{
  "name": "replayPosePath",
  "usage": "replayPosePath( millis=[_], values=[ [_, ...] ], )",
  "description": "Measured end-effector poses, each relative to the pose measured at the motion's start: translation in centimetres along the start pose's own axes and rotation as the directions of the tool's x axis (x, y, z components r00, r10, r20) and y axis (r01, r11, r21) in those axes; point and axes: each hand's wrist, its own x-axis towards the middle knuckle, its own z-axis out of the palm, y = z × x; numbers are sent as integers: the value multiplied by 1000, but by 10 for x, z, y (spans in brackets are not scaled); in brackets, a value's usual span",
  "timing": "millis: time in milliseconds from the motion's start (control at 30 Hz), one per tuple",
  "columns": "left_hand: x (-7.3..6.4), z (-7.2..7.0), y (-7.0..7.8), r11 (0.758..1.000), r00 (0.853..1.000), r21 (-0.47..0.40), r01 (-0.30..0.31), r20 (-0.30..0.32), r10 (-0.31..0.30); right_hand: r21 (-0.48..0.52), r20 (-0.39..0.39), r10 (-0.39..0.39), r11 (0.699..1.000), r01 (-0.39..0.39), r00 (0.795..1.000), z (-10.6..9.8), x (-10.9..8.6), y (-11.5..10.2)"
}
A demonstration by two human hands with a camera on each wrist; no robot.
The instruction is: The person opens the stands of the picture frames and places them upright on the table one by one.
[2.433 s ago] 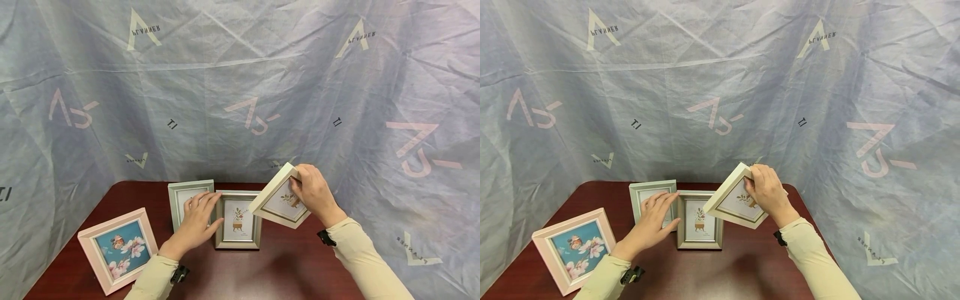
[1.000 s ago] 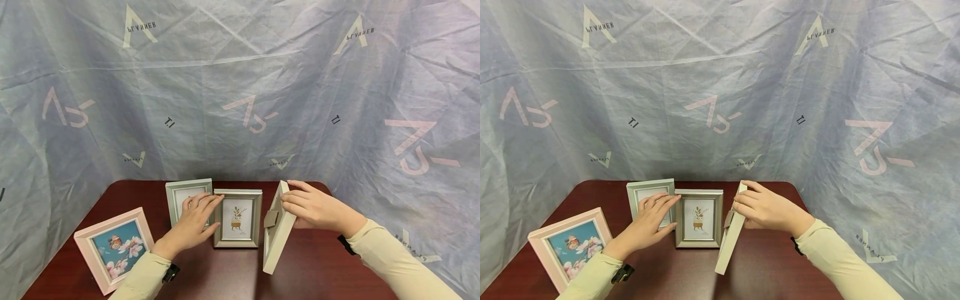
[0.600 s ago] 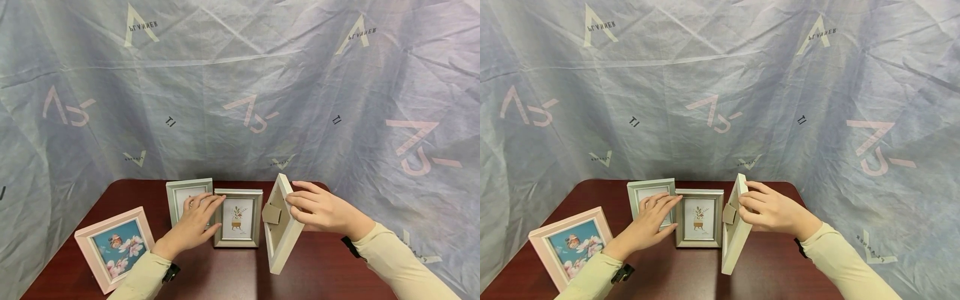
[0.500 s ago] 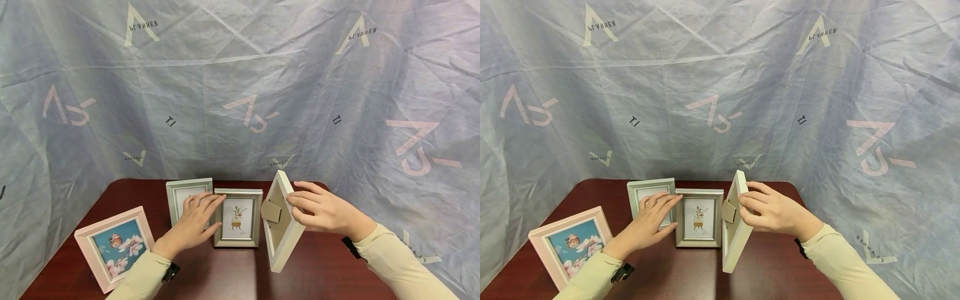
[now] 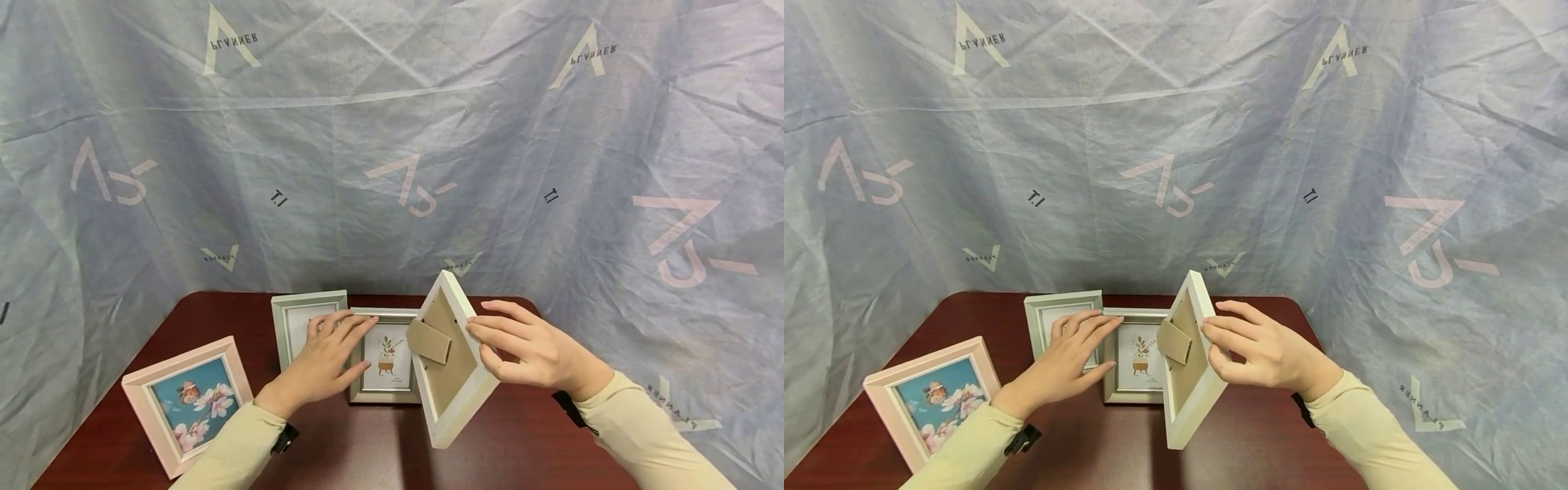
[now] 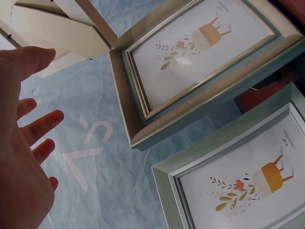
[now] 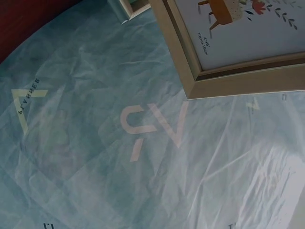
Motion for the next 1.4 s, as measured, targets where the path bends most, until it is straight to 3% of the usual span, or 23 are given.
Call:
replayPosePath(
  millis=[300,700,1067,1267,1400],
  values=[
    [8,2,4,999,999,-3,-32,-1,32,28,-13,11,1000,-11,1000,9,-2,-1],
    [20,11,10,994,995,-46,-101,-29,100,40,-16,-7,999,7,1000,21,10,-3],
    [22,14,8,988,990,-65,-141,-25,140,33,-68,-72,997,74,995,30,17,0],
    [21,16,5,985,984,-26,-171,-62,169,32,-113,-84,996,88,990,38,14,1],
    [20,18,3,975,969,36,-218,-113,221,26,-125,-93,995,97,988,41,14,1]
  ],
)
